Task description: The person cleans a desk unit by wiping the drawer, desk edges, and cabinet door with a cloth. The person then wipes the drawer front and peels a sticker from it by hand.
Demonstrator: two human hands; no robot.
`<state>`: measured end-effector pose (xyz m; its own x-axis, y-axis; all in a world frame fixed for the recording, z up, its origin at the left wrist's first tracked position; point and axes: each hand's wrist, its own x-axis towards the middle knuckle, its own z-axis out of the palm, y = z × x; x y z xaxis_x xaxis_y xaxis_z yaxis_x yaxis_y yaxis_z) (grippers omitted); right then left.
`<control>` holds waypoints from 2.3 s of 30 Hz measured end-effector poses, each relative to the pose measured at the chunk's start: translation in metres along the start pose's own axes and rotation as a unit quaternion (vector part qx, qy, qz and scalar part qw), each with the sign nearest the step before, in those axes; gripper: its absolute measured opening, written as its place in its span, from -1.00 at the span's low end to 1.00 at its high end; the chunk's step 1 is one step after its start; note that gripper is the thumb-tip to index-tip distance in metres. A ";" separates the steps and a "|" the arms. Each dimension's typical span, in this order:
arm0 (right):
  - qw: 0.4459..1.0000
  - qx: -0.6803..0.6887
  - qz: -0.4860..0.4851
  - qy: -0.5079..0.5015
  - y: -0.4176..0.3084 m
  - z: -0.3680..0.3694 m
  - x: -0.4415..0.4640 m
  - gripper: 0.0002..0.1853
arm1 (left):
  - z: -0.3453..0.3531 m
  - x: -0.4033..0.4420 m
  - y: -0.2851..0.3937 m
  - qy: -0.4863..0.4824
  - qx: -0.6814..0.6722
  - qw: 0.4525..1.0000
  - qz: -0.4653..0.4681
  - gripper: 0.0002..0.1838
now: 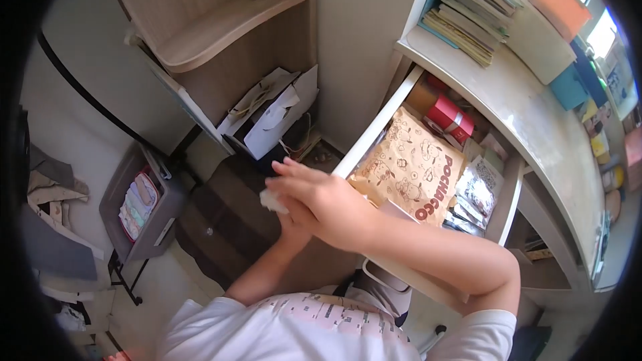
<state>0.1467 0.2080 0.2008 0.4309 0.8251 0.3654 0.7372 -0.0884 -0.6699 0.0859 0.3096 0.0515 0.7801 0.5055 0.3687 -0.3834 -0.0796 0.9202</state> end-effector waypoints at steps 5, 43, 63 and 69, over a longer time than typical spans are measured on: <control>0.998 -0.017 -0.021 -0.059 -0.022 -0.043 -0.056 -0.56 | 0.000 0.008 0.004 -0.013 -0.008 0.998 0.055 -0.44; 0.755 -0.640 0.145 0.007 0.202 -0.160 0.035 -0.80 | -0.028 0.001 0.017 -0.040 0.027 0.994 0.096 -0.62; 0.992 -0.018 0.045 0.113 -0.014 -0.085 -0.020 -0.72 | -0.020 -0.002 -0.013 -0.020 -0.016 0.992 0.125 -0.57; 0.824 -0.463 -0.012 0.326 0.019 -0.225 -0.086 -0.60 | 0.011 0.017 -0.010 -0.004 -0.032 0.990 0.138 -0.38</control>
<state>0.2409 0.0099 0.3026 0.3757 0.3846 0.8432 0.7012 -0.7128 0.0126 0.1083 0.3097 0.0497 0.6456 0.4645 0.6062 -0.6125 -0.1592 0.7743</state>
